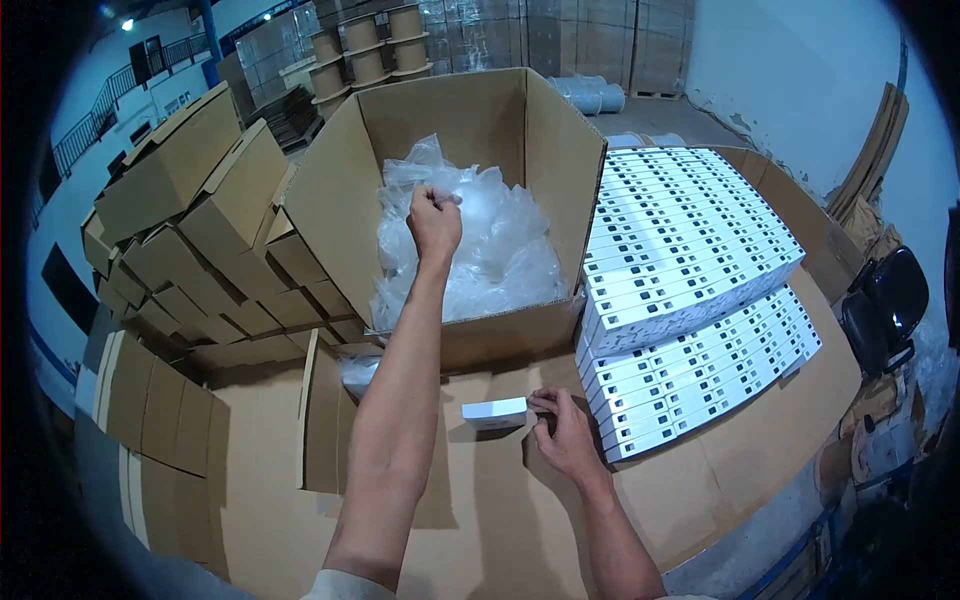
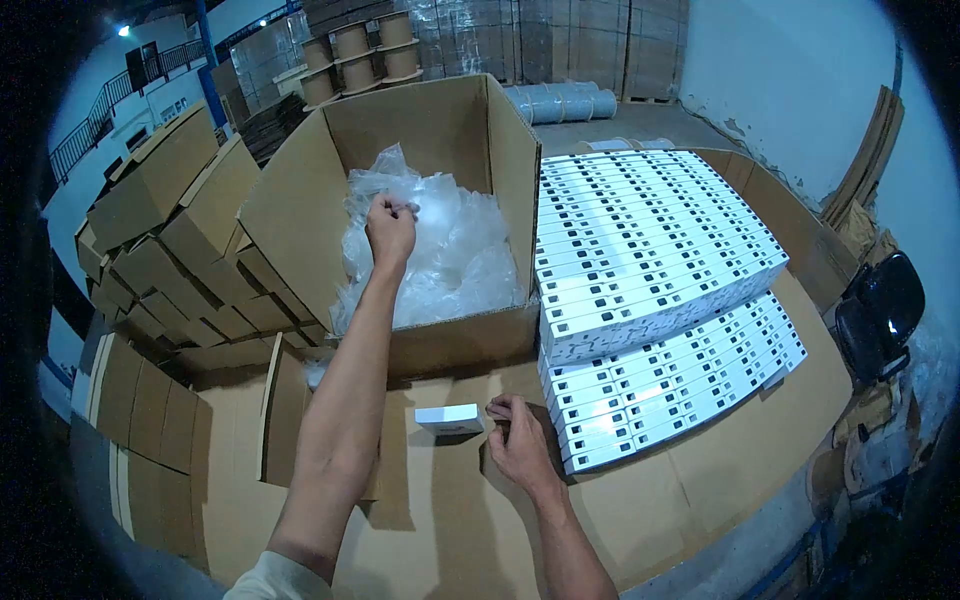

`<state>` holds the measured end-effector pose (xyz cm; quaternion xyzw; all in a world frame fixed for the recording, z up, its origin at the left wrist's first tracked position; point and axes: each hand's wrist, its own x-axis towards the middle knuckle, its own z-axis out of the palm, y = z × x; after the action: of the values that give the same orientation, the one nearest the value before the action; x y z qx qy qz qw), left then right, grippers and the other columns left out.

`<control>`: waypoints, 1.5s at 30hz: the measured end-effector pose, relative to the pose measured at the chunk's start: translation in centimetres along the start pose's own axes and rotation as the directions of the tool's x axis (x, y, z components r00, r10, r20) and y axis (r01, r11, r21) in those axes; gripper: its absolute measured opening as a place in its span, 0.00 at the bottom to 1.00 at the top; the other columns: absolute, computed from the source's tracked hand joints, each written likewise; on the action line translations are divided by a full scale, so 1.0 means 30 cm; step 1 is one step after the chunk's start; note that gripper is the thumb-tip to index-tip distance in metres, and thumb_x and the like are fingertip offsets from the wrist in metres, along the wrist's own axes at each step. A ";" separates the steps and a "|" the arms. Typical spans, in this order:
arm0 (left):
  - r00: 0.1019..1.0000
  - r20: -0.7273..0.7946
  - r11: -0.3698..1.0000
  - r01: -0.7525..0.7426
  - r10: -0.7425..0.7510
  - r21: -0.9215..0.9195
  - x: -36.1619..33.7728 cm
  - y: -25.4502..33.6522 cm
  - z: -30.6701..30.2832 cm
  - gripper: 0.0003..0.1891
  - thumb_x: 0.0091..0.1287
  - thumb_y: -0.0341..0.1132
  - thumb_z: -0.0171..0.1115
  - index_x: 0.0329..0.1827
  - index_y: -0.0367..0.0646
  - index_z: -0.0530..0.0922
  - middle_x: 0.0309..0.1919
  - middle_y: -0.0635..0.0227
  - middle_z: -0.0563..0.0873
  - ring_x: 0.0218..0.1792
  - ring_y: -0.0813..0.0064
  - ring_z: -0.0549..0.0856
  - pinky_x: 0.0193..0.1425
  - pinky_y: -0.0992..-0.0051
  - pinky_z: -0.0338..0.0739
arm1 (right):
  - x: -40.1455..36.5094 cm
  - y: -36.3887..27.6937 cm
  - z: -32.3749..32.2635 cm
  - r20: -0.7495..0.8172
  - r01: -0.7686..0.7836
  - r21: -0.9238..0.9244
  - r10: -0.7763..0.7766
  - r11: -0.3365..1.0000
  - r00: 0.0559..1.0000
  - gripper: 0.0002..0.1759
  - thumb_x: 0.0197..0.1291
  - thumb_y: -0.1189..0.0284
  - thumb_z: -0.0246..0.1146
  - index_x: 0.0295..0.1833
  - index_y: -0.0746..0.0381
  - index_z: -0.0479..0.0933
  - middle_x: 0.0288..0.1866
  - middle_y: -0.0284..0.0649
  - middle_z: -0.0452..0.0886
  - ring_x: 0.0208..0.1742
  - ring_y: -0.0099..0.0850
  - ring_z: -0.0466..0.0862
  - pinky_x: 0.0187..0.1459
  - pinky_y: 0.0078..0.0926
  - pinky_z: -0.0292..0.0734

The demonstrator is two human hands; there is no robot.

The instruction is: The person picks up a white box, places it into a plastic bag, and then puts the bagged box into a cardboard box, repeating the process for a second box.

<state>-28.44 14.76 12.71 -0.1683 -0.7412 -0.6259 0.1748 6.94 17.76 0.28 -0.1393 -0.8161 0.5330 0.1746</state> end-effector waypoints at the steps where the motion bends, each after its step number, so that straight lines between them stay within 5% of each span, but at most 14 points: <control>1: 1.000 -0.012 0.999 -0.005 0.005 -0.035 0.009 0.006 0.002 0.06 0.67 0.27 0.61 0.44 0.35 0.78 0.39 0.51 0.90 0.42 0.55 0.91 0.52 0.59 0.81 | 0.001 0.005 0.001 0.000 0.005 0.003 -0.005 1.000 1.000 0.25 0.61 0.84 0.56 0.65 0.71 0.67 0.60 0.59 0.84 0.67 0.49 0.84 0.68 0.44 0.79; 4: 0.996 -0.067 0.998 0.064 -0.065 -0.028 0.031 0.072 -0.014 0.08 0.68 0.31 0.59 0.45 0.36 0.79 0.41 0.51 0.90 0.45 0.58 0.90 0.53 0.61 0.80 | 0.001 0.007 0.002 0.002 -0.007 0.027 0.007 1.000 1.000 0.25 0.61 0.84 0.57 0.65 0.71 0.67 0.61 0.58 0.83 0.68 0.49 0.84 0.68 0.44 0.79; 7: 0.988 -0.148 0.996 -0.046 0.034 -0.078 0.096 0.105 -0.045 0.11 0.71 0.35 0.58 0.47 0.36 0.81 0.38 0.59 0.87 0.41 0.66 0.86 0.51 0.65 0.78 | 0.000 0.008 0.004 -0.005 -0.012 0.051 0.012 0.999 1.000 0.24 0.62 0.84 0.57 0.65 0.70 0.67 0.60 0.58 0.84 0.67 0.49 0.85 0.68 0.44 0.79; 12: 0.998 -0.055 0.892 -0.004 -0.024 -0.452 0.009 0.311 -0.164 0.15 0.74 0.40 0.60 0.52 0.37 0.82 0.38 0.71 0.82 0.39 0.76 0.78 0.47 0.72 0.75 | -0.008 0.025 0.009 -0.049 0.027 0.052 -0.025 0.998 0.999 0.24 0.61 0.86 0.56 0.64 0.70 0.68 0.59 0.56 0.85 0.65 0.47 0.86 0.67 0.41 0.80; 19: 0.992 -0.012 0.820 0.097 -0.125 -0.564 -0.407 0.517 -0.356 0.18 0.80 0.48 0.62 0.53 0.40 0.83 0.39 0.74 0.81 0.40 0.84 0.75 0.45 0.80 0.72 | -0.073 0.071 0.036 -0.180 0.089 0.007 -0.086 0.996 0.980 0.26 0.58 0.90 0.50 0.64 0.69 0.68 0.58 0.53 0.86 0.63 0.41 0.88 0.64 0.36 0.81; 22: 0.990 -0.006 0.839 0.116 -0.141 -0.531 -0.600 0.420 -0.399 0.16 0.81 0.46 0.62 0.52 0.39 0.83 0.38 0.76 0.81 0.39 0.86 0.76 0.45 0.80 0.73 | -0.138 0.047 0.038 -0.229 0.060 0.053 -0.046 0.997 0.972 0.27 0.57 0.89 0.54 0.64 0.69 0.69 0.56 0.55 0.85 0.60 0.47 0.88 0.63 0.41 0.82; 23: 0.988 0.024 0.844 0.141 -0.151 -0.517 -0.673 0.392 -0.418 0.15 0.81 0.44 0.62 0.52 0.39 0.82 0.38 0.76 0.82 0.39 0.86 0.76 0.46 0.79 0.74 | -0.160 0.053 0.043 -0.234 0.056 0.060 -0.040 0.997 0.971 0.23 0.61 0.88 0.53 0.63 0.69 0.70 0.55 0.54 0.85 0.57 0.42 0.90 0.60 0.38 0.83; 26: 0.974 0.121 0.850 0.225 -0.190 -0.477 -0.873 0.330 -0.463 0.14 0.81 0.42 0.62 0.52 0.38 0.82 0.40 0.76 0.83 0.41 0.86 0.78 0.48 0.78 0.76 | -0.224 0.064 0.049 -0.215 0.005 0.366 0.079 0.930 0.973 0.18 0.68 0.86 0.52 0.62 0.68 0.72 0.52 0.50 0.85 0.52 0.35 0.90 0.57 0.35 0.84; 27: 0.966 0.151 0.848 0.256 -0.209 -0.465 -0.934 0.313 -0.475 0.13 0.81 0.41 0.62 0.52 0.37 0.82 0.40 0.75 0.84 0.42 0.86 0.79 0.49 0.78 0.77 | -0.239 0.044 0.057 -0.226 0.034 0.534 0.103 0.845 0.969 0.11 0.77 0.77 0.52 0.60 0.67 0.73 0.47 0.44 0.85 0.47 0.28 0.87 0.51 0.30 0.84; 30: 0.935 0.214 0.861 0.345 -0.281 -0.375 -1.081 0.238 -0.520 0.13 0.81 0.40 0.63 0.55 0.37 0.83 0.43 0.73 0.87 0.43 0.84 0.82 0.49 0.76 0.79 | -0.279 -0.027 0.014 -0.112 0.025 0.619 0.057 0.785 0.992 0.15 0.81 0.67 0.52 0.61 0.66 0.74 0.48 0.42 0.83 0.43 0.26 0.84 0.48 0.27 0.81; 31: 0.928 0.226 0.855 0.362 -0.295 -0.370 -1.118 0.220 -0.529 0.14 0.81 0.40 0.63 0.55 0.37 0.83 0.44 0.71 0.87 0.43 0.83 0.83 0.48 0.76 0.79 | -0.281 -0.027 0.015 -0.104 0.066 0.572 -0.007 0.818 0.995 0.20 0.82 0.59 0.51 0.61 0.66 0.74 0.49 0.40 0.83 0.41 0.23 0.81 0.48 0.24 0.78; 34: 0.925 0.225 0.895 0.360 -0.306 -0.262 -1.190 0.127 -0.534 0.14 0.79 0.40 0.65 0.54 0.35 0.83 0.42 0.68 0.88 0.42 0.80 0.84 0.47 0.74 0.80 | -0.283 -0.051 0.030 -0.089 0.126 0.538 -0.092 0.834 0.992 0.20 0.82 0.60 0.53 0.62 0.66 0.74 0.49 0.39 0.82 0.43 0.21 0.80 0.50 0.24 0.76; 38: 0.926 0.260 0.939 0.315 -0.273 -0.138 -1.243 0.083 -0.545 0.15 0.78 0.40 0.66 0.53 0.35 0.83 0.39 0.66 0.88 0.41 0.80 0.84 0.47 0.74 0.80 | -0.276 -0.060 0.070 -0.114 0.035 0.329 0.003 0.944 0.993 0.12 0.77 0.68 0.63 0.54 0.67 0.77 0.36 0.33 0.82 0.35 0.19 0.78 0.38 0.22 0.75; 45: 0.840 0.418 0.886 0.439 -0.346 -0.148 -1.212 0.048 -0.569 0.12 0.80 0.40 0.63 0.46 0.37 0.82 0.33 0.72 0.84 0.35 0.84 0.79 0.40 0.76 0.76 | -0.262 -0.061 0.066 -0.103 0.102 0.159 -0.086 0.982 0.991 0.08 0.76 0.72 0.64 0.46 0.68 0.80 0.28 0.36 0.80 0.30 0.20 0.77 0.34 0.24 0.74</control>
<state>5.14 -2.97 -0.48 -0.1496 -0.6990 -0.6878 -0.1263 13.10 12.17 0.15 -0.1111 -0.7659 0.5822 0.2493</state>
